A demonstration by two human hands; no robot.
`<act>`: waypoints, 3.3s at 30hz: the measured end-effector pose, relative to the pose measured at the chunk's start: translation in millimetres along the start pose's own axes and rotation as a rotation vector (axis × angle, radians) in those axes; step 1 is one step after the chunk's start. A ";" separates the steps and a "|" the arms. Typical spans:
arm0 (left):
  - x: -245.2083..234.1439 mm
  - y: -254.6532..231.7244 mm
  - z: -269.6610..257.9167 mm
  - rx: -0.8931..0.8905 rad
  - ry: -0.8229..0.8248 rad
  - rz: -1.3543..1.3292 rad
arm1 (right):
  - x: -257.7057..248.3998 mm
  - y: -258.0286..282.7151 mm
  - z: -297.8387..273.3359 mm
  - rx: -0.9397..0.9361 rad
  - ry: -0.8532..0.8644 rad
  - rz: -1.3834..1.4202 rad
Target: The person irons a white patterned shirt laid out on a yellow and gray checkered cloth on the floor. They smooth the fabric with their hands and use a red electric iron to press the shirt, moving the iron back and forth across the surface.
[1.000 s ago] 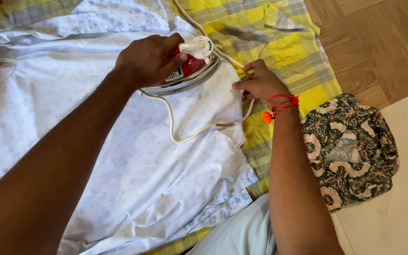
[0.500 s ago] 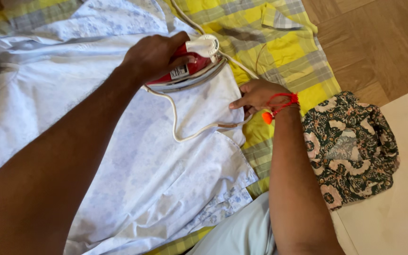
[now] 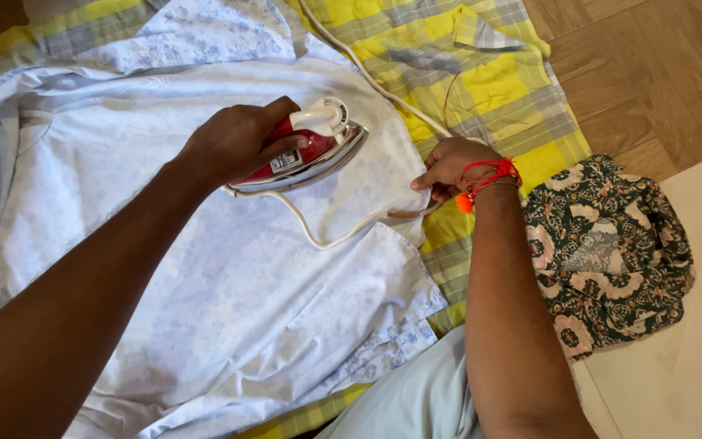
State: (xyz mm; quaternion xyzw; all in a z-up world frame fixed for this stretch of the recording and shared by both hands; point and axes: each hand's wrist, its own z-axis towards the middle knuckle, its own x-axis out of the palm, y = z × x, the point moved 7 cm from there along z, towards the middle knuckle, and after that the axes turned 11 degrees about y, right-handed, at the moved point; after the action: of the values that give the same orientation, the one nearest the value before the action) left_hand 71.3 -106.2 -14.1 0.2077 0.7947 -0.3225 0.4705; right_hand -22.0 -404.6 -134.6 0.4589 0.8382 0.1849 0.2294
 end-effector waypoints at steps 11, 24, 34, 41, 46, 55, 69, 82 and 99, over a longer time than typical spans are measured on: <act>3.4 -1.5 -27.1 -0.016 -0.050 -0.077 | 5.8 2.7 -45.9 0.034 0.018 -0.292; 5.3 -11.2 -29.8 -0.136 0.061 -0.284 | -67.0 60.5 -113.7 -0.890 -0.877 -0.588; 3.6 -18.3 -32.9 -0.100 -0.031 -0.123 | -9.4 7.3 -52.2 -0.229 -0.739 -0.210; 6.7 -14.8 -32.8 -0.112 -0.042 -0.161 | 67.4 -33.6 -68.5 0.150 0.151 -0.176; 5.0 -21.4 -31.5 -0.088 -0.064 -0.157 | 70.9 -27.7 -65.1 0.023 0.237 -0.231; 10.5 -29.0 -34.8 -0.059 -0.034 -0.199 | 62.4 -49.9 -69.7 0.135 0.308 -0.111; 24.3 -63.8 -28.9 -0.046 0.048 -0.202 | 48.3 -42.2 -72.6 -0.012 0.261 0.172; 25.9 -94.6 4.0 0.079 -0.015 -0.200 | 49.1 -61.3 -67.9 0.139 0.268 0.014; 32.5 -91.9 -23.2 0.161 -0.068 -0.356 | 48.2 -69.9 -61.5 0.146 0.269 0.020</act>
State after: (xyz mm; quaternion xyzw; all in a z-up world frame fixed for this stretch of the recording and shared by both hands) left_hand -16.5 -153.7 -5.5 0.0897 0.7740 -0.4702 0.4144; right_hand -126.8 -405.2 -130.6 0.4536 0.8681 0.1856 0.0792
